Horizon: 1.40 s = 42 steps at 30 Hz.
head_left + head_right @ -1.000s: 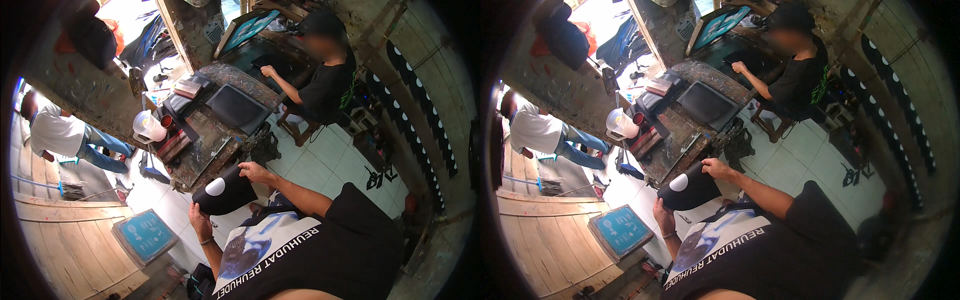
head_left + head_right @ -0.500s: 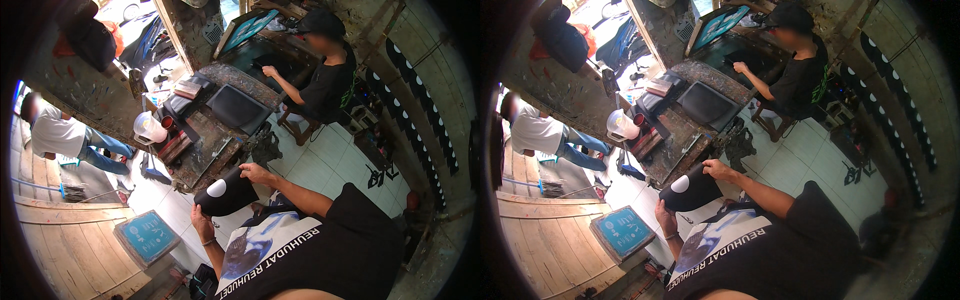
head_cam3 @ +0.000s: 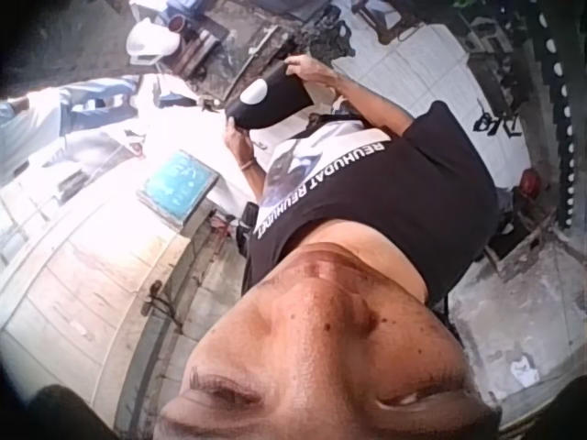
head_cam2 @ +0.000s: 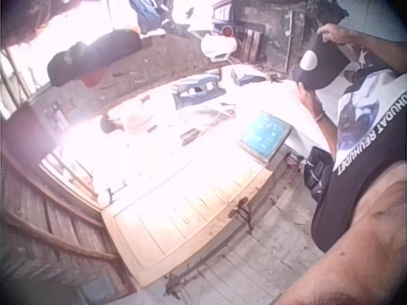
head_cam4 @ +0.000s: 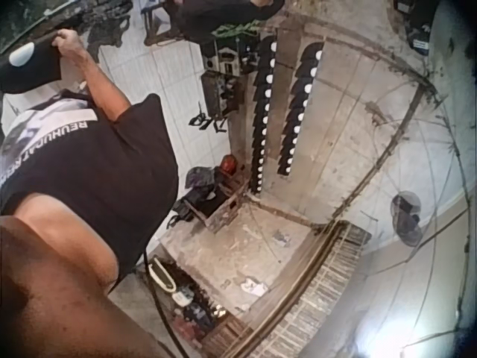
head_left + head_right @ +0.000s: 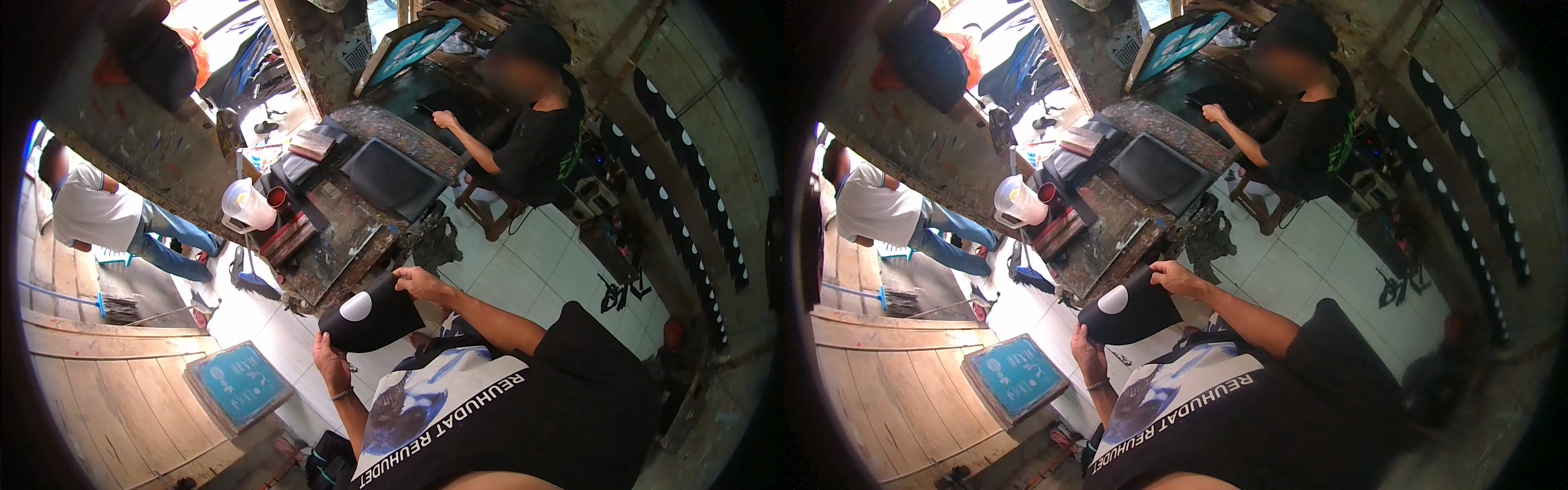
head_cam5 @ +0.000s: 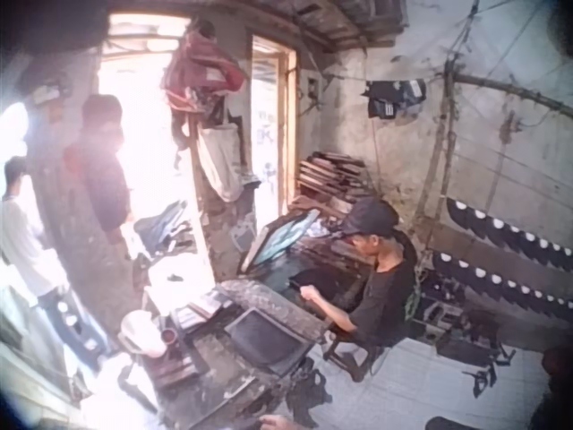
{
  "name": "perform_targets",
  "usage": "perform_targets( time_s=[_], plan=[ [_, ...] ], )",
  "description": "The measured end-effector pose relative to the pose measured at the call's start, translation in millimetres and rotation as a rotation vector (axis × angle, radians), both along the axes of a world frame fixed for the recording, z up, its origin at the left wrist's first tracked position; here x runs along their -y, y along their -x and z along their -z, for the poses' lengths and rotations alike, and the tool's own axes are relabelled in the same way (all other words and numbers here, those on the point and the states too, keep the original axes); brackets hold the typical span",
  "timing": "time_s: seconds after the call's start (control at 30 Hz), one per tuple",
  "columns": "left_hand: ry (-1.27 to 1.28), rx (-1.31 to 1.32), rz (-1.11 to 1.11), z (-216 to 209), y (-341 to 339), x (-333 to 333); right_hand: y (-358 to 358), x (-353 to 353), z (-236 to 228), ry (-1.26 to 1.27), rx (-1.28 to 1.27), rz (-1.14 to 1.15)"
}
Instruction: The person repeatedly picks up black foam pieces with white circular patterns and places them on a wooden rack against the wall. The person also handles a black cap with a white circle and places it on a table. The task involves repetitive handling of these items without a clear final assembly state.
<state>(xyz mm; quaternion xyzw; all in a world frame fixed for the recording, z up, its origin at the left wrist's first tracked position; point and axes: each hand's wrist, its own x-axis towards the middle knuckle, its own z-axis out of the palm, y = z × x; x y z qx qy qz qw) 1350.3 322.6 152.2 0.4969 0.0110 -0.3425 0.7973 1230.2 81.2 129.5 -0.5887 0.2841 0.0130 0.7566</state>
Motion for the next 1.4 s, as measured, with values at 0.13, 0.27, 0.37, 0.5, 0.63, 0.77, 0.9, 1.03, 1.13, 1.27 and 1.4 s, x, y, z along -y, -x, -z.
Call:
perform_targets(
  time_s=[0.13, 0.27, 0.37, 0.5, 0.63, 0.77, 0.9, 1.03, 1.13, 1.27, 1.4],
  plan=[
    [-0.009, 0.002, 0.007, -2, 0, -1, 0, -2, -4, 0.012, 0.007, 0.014],
    [0.034, 0.008, 0.019, -5, 2, -2, 1, -4, -10, 0.043, 0.027, 0.002],
    [0.047, 0.008, 0.008, -6, 2, -2, -1, -5, -13, 0.042, 0.015, 0.001],
    [0.006, -0.003, -0.012, -6, 2, -2, -2, -6, -14, 0.025, 0.019, 0.006],
    [0.011, -0.011, -0.026, -3, 2, -3, -1, -6, -14, 0.021, 0.013, -0.008],
    [0.027, -0.004, -0.021, 1, 1, -4, -2, -5, -9, 0.002, 0.031, -0.021],
    [-0.011, -0.019, -0.026, -1, -1, -5, -4, -5, -3, -0.014, 0.003, -0.02],
    [0.018, -0.032, -0.038, -10, -3, -3, -8, -2, -6, 0.022, 0.007, 0.038],
    [0.096, -0.022, -0.043, -16, -5, -1, -12, 0, -18, 0.093, -0.008, 0.08],
    [0.106, -0.009, -0.027, -18, -11, 2, -14, 6, -33, -0.135, 0.115, 0.05],
    [0.186, 0.003, -0.008, -18, -14, 2, -14, 6, -32, -0.147, 0.132, 0.037]
  ],
)
